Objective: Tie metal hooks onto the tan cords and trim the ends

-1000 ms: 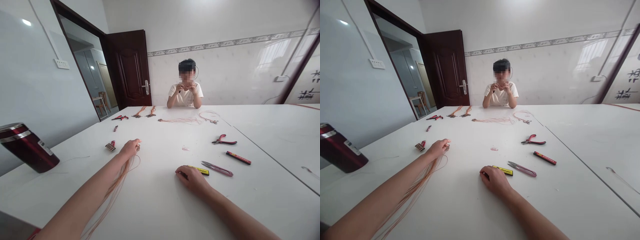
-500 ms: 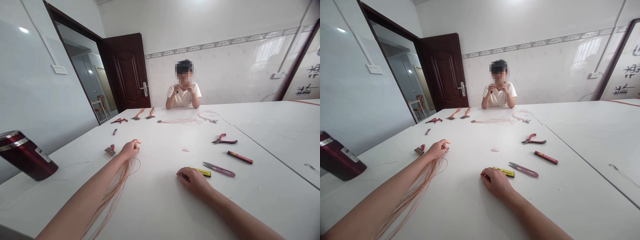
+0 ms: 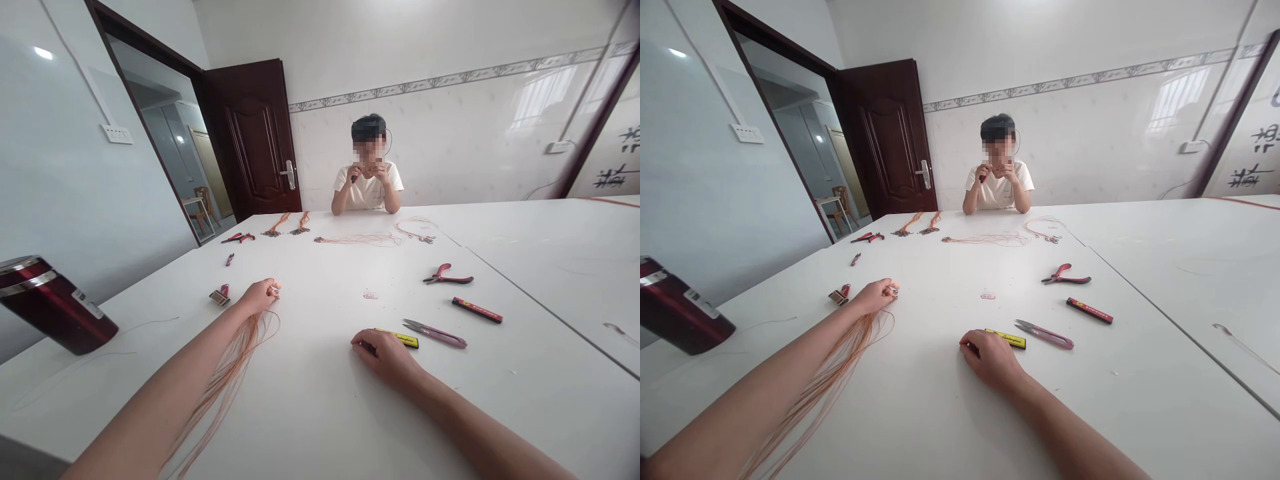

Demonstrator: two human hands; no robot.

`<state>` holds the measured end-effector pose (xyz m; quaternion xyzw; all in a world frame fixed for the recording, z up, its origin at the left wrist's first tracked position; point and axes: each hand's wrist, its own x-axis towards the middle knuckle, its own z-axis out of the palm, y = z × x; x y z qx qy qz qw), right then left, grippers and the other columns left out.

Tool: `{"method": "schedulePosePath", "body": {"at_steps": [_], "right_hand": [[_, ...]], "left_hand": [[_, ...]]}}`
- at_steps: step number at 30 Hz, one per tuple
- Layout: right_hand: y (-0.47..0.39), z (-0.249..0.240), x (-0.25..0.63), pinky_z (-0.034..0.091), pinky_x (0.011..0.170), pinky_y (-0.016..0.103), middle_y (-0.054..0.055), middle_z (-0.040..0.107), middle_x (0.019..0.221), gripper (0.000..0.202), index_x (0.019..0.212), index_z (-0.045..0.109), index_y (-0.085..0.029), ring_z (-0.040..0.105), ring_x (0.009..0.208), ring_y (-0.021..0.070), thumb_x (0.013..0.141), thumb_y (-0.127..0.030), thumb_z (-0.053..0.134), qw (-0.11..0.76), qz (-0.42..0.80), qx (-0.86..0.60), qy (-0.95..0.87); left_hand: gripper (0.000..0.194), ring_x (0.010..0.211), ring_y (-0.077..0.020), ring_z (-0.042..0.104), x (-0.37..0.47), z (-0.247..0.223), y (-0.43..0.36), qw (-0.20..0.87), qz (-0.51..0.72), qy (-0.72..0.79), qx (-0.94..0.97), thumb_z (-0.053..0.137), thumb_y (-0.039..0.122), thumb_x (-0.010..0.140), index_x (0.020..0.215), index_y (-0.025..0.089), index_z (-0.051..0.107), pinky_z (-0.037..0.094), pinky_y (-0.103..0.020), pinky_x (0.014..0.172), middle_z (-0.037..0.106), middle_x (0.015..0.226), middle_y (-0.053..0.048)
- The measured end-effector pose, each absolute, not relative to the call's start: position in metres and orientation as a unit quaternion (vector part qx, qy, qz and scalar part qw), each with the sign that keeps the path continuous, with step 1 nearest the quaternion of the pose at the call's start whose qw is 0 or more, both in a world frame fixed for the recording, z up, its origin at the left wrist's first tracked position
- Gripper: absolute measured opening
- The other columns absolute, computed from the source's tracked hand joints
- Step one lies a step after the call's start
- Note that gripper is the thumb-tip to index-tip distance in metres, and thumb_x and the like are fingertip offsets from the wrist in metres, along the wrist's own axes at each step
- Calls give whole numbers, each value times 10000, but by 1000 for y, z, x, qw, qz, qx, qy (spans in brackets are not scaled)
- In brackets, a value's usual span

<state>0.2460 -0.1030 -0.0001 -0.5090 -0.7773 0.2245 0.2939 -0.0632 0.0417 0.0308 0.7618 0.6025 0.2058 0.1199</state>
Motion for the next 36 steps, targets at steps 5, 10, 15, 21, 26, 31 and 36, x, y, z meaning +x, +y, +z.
{"method": "schedulePosePath", "body": {"at_steps": [5,10,15,21,26,31,36], "right_hand": [[-105,2,246,379,594,249,6,636,757,219,766,601,-218,552,676,144,779,-239,384,291,225,-510,-777],[-107,4,246,384,613,253,9,638,776,224,762,601,-211,555,703,149,781,-236,380,290,227,-510,-778],[-105,5,245,382,601,248,9,633,757,228,769,606,-211,550,687,144,782,-231,379,291,229,-509,-777],[-106,4,245,378,603,246,7,631,750,224,768,607,-214,548,693,144,776,-224,383,291,227,-511,-776],[-105,3,245,367,588,241,-1,628,735,225,763,606,-220,541,679,142,777,-226,381,292,225,-511,-777],[-104,2,245,359,585,242,2,625,735,223,769,605,-217,538,674,142,778,-228,383,295,220,-507,-779],[-104,2,245,359,581,241,1,620,731,224,772,604,-217,531,668,139,782,-232,381,298,220,-503,-781]], "left_hand": [[285,826,-169,563,-58,34,45,94,190,590,779,523,103,579,831,201,611,408,-258,750,627,891,-40],[339,786,-146,563,-52,35,45,79,182,589,783,479,79,571,852,218,608,399,-230,726,622,855,-13],[334,645,-139,538,-49,29,46,78,172,622,760,468,91,566,842,224,598,381,-227,624,590,650,23],[351,614,-131,529,-49,28,43,84,191,623,754,459,104,578,871,233,601,365,-224,604,572,614,36],[349,659,-131,559,-50,33,42,105,226,617,746,474,125,590,904,222,589,388,-218,628,584,649,33],[316,574,-115,561,-52,38,39,143,270,628,716,499,153,609,914,194,566,413,-217,565,589,626,29],[281,529,-114,555,-52,44,37,152,337,634,679,526,172,615,893,167,560,428,-232,532,587,615,16]]}}
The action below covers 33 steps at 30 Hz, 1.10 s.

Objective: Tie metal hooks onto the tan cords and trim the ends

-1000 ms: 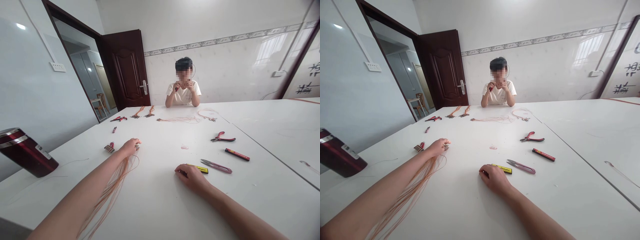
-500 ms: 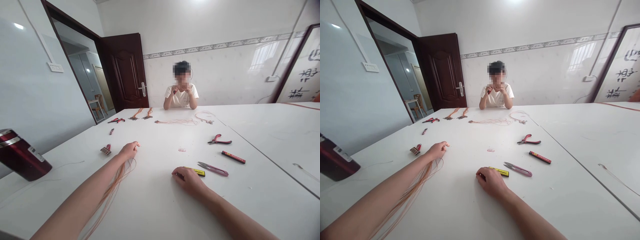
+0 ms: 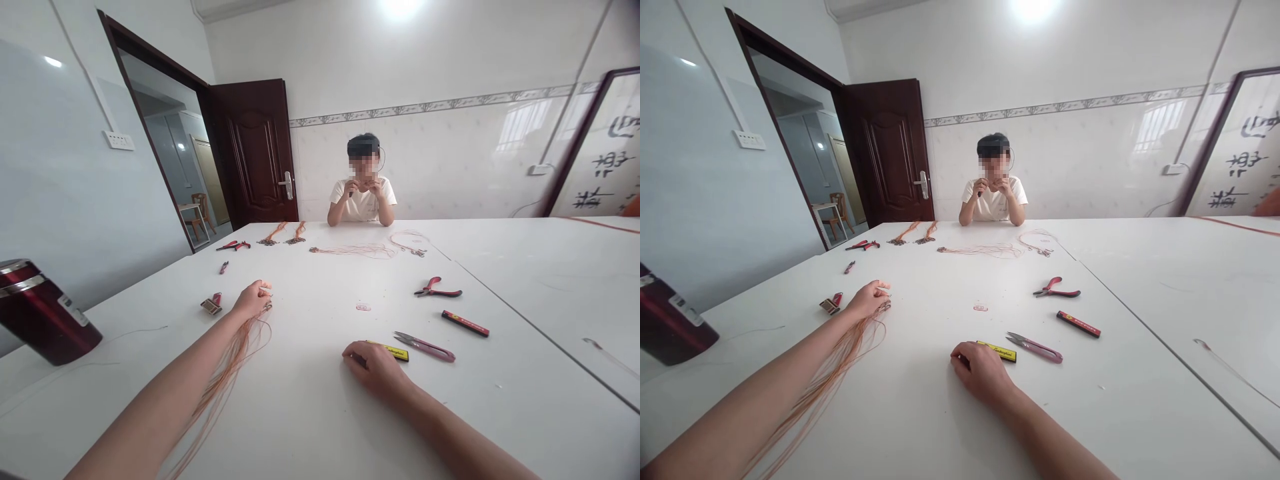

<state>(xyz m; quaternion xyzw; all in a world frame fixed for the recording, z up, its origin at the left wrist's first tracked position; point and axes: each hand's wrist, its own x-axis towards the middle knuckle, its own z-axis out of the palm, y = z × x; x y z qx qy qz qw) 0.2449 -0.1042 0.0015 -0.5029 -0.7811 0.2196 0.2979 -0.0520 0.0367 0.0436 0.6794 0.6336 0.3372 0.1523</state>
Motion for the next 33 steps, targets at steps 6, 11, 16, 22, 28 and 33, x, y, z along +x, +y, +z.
{"method": "schedulePosePath", "body": {"at_steps": [6,11,16,22,28,33], "right_hand": [[-102,-2,245,358,585,240,-1,614,716,208,744,601,-211,521,655,133,774,-237,397,326,230,-494,-773],[-100,0,248,366,545,223,2,579,673,214,770,584,-182,483,581,104,785,-320,421,425,346,-493,-676],[-101,6,249,376,491,204,25,575,768,296,830,544,-165,467,584,89,793,-434,426,526,489,-435,-544],[-100,2,246,347,463,191,-17,507,615,222,726,525,-161,433,531,77,772,-373,479,520,464,-473,-539],[-98,0,244,353,467,197,0,541,668,262,755,511,-164,448,549,83,787,-417,453,524,447,-487,-537],[-100,1,244,357,463,197,1,536,649,246,753,517,-161,443,537,80,793,-396,459,511,440,-488,-554]], "left_hand": [[331,695,-131,580,-4,54,10,137,450,579,666,474,240,706,1029,166,468,461,-252,627,590,782,-25],[290,751,-121,582,77,47,-52,212,464,438,740,497,261,740,1023,198,487,469,-246,690,591,809,-10],[270,705,-103,569,109,33,-87,247,460,378,764,488,206,756,1025,228,504,471,-247,679,584,798,3],[263,728,-114,573,108,13,-85,310,457,362,751,496,203,758,1019,230,504,473,-261,692,576,803,1],[316,782,-132,573,106,2,-84,450,476,378,654,536,245,740,1047,222,465,463,-280,720,581,862,-20],[301,720,-123,563,106,2,-83,509,477,360,619,559,244,724,1009,198,470,450,-280,709,576,744,1]]}}
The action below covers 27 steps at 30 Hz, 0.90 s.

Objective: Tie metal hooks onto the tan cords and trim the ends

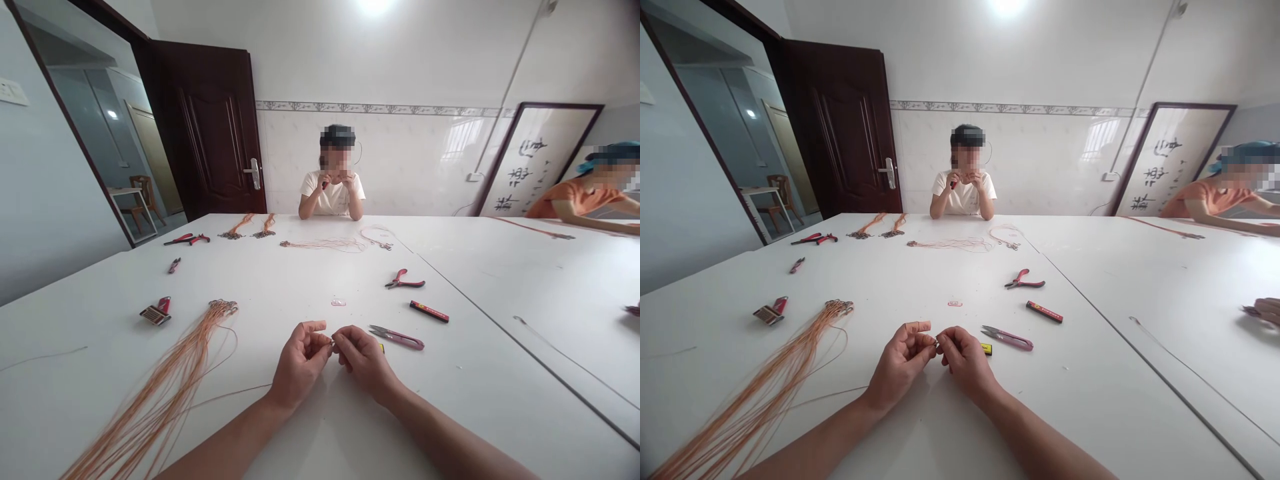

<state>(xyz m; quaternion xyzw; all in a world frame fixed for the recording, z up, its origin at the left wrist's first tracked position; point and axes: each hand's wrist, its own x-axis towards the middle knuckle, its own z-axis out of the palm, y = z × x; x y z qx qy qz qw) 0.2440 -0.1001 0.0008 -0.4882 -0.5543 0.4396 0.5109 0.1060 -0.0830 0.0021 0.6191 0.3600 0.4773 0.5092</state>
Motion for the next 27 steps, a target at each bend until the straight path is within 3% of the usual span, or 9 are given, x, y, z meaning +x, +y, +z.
{"method": "schedulePosePath", "body": {"at_steps": [5,18,22,27], "right_hand": [[-101,-3,247,395,517,212,13,551,702,207,818,547,-162,480,598,91,776,-360,498,510,462,-458,-563],[-99,-7,249,417,538,221,9,575,685,140,774,545,-167,536,599,100,762,-295,488,488,443,-490,-570],[-102,-5,250,394,512,214,3,575,643,143,756,527,-174,530,587,107,770,-295,453,461,384,-530,-599],[-105,0,254,341,497,212,-7,566,637,113,726,513,-188,470,550,98,761,-218,410,413,224,-535,-702]], "left_hand": [[300,676,-111,547,109,2,-84,531,494,351,592,574,228,707,987,192,471,446,-268,673,553,705,15],[277,640,-104,552,110,5,-84,560,506,333,565,564,160,691,949,194,467,448,-281,675,551,652,37],[273,657,-110,552,111,6,-85,552,504,337,572,564,164,691,948,193,475,445,-288,698,549,633,38],[263,616,-93,514,111,7,-86,545,492,357,577,588,186,676,925,193,502,412,-237,636,543,624,39]]}}
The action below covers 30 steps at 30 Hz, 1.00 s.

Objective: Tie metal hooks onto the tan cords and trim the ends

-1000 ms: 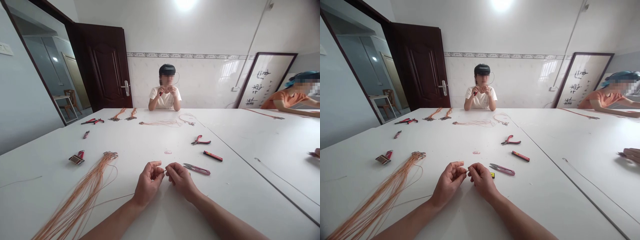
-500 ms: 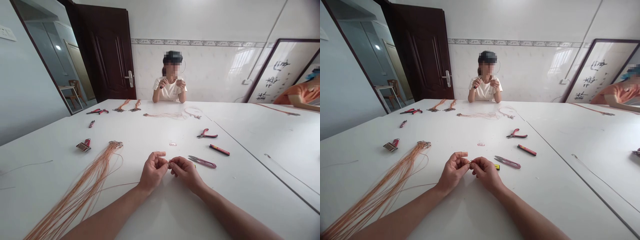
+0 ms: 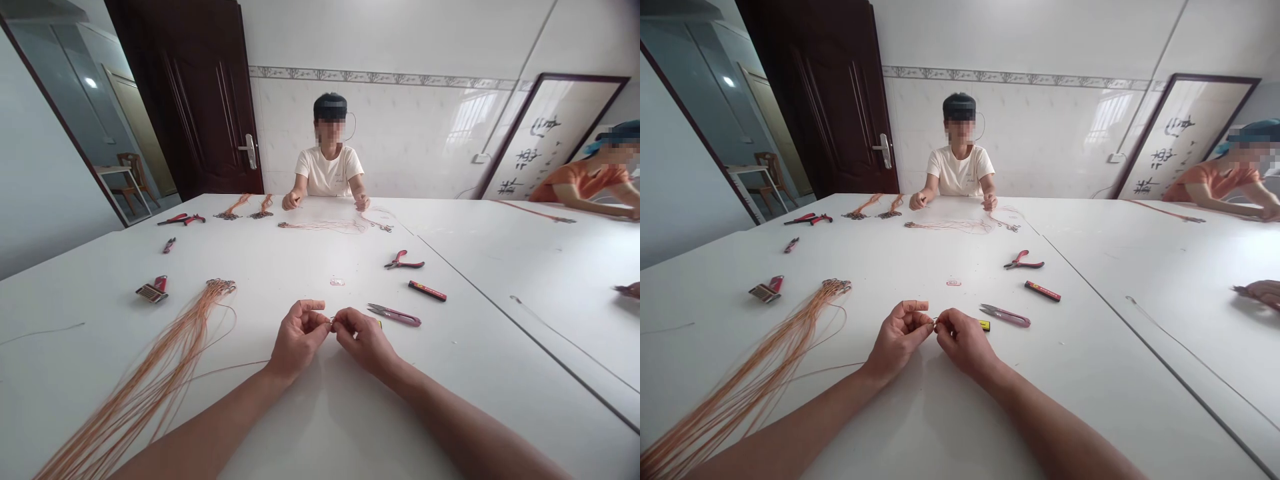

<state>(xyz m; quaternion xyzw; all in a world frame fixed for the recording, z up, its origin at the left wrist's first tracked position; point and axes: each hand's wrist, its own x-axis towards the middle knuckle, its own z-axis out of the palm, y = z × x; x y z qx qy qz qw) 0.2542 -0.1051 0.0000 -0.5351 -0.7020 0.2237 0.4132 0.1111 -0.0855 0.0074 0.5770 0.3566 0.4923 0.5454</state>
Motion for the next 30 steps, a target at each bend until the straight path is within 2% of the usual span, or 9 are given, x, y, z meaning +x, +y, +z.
{"method": "schedulePosePath", "body": {"at_steps": [4,7,10,14,16,19,22,27,30], "right_hand": [[-99,2,270,356,544,235,7,567,650,146,761,539,-189,469,561,111,772,-211,395,396,119,-545,-729],[-91,6,290,371,575,250,30,590,716,211,765,560,-191,505,626,132,805,-252,362,361,83,-605,-705],[-84,10,311,379,627,270,55,604,810,241,788,594,-193,525,757,168,806,-271,366,294,64,-655,-693],[-79,10,338,362,718,319,105,590,945,241,889,612,-164,503,905,227,770,-236,415,268,49,-687,-674],[-79,8,351,370,658,304,113,599,902,226,832,629,-156,529,836,224,758,-259,442,247,62,-697,-670],[-80,6,363,362,531,254,78,608,845,247,733,637,-182,546,686,172,749,-369,476,216,103,-688,-685],[-81,5,365,347,479,236,65,592,898,276,754,622,-201,537,654,150,722,-444,496,197,145,-673,-698],[-80,4,359,326,463,231,47,581,780,195,672,536,-196,503,608,140,697,-389,522,214,137,-675,-693],[-81,7,350,306,467,231,27,560,701,166,717,484,-200,475,572,131,765,-350,433,237,117,-678,-686]], "left_hand": [[272,609,-94,503,110,7,-82,537,514,384,549,617,220,647,899,187,518,391,-227,598,550,650,27],[303,629,-99,502,108,6,-78,538,514,407,530,621,246,647,926,187,516,391,-234,603,563,677,14],[328,650,-105,501,106,5,-77,542,503,415,530,617,263,657,960,191,512,399,-253,626,569,699,3],[340,652,-107,502,106,5,-78,545,497,410,537,616,266,660,974,187,512,407,-273,652,562,691,4],[335,654,-109,509,106,6,-79,548,496,403,539,619,262,654,964,186,519,411,-282,669,557,673,11],[327,682,-125,530,107,7,-80,550,494,402,541,623,260,645,949,185,531,414,-290,685,563,664,9],[323,683,-129,531,107,7,-80,545,492,404,545,620,262,644,945,182,536,415,-291,688,565,671,4],[304,657,-117,517,106,6,-80,547,490,401,548,618,254,642,927,183,542,420,-282,672,558,677,5],[291,649,-112,516,107,6,-79,554,498,392,540,629,242,632,904,175,549,423,-274,662,552,677,4]]}}
